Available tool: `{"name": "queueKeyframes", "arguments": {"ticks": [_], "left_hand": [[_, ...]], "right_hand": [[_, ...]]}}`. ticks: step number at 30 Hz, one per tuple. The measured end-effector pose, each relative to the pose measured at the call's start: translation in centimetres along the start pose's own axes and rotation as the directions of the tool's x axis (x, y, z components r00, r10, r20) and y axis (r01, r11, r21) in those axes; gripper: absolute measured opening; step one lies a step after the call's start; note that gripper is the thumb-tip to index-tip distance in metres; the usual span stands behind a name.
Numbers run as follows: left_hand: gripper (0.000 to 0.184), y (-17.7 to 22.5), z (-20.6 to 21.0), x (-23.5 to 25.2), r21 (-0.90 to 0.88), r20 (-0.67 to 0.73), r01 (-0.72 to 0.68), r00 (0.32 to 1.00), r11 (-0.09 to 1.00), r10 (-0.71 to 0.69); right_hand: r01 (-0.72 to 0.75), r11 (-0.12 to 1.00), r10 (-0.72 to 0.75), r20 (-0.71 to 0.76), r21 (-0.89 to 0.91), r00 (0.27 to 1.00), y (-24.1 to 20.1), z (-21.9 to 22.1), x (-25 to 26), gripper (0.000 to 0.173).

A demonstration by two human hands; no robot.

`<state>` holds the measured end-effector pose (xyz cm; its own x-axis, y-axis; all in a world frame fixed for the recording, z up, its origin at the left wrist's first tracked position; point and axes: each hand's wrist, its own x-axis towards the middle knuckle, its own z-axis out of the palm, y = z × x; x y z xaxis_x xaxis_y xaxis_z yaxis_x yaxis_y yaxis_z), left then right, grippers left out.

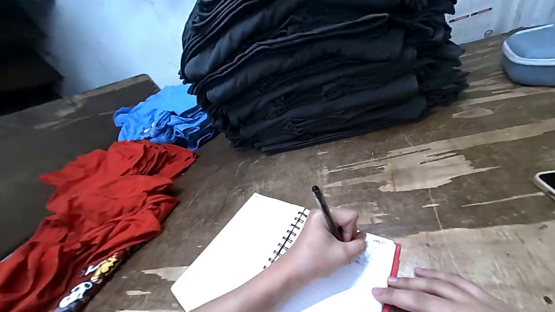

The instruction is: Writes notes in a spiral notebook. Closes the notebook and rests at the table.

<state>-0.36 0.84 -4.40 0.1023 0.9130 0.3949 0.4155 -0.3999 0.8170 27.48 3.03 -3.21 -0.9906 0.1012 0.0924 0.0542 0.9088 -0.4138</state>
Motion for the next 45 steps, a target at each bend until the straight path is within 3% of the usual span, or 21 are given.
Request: {"name": "queueKeyframes", "arguments": {"ticks": [18,23,32,45], "left_hand": [[0.036,0.63,-0.15,0.41,-0.011,-0.014,0.147,0.989,0.989,-0.148],[0.036,0.34,-0.05,0.29,-0.007,-0.010,0.091,0.996,0.996,-0.091],[0.035,0.75,-0.15,0.44,-0.031,0.005,0.187,0.982,0.982,-0.187],[0.037,0.65,-0.01,0.50,-0.064,0.015,0.192,0.981,0.979,-0.192]], "right_hand": [[0.000,1.000,0.000,-0.009,-0.002,1.000,0.07,0.04,-0.05,0.077],[-0.004,1.000,0.004,-0.004,-0.003,1.000,-0.03,0.04,0.06,0.077],[0.000,1.000,0.000,0.000,-0.010,1.000,0.05,0.09,0.12,0.079],[0.007,1.000,-0.007,-0.008,-0.014,1.000,0.05,0.08,0.05,0.080]]}}
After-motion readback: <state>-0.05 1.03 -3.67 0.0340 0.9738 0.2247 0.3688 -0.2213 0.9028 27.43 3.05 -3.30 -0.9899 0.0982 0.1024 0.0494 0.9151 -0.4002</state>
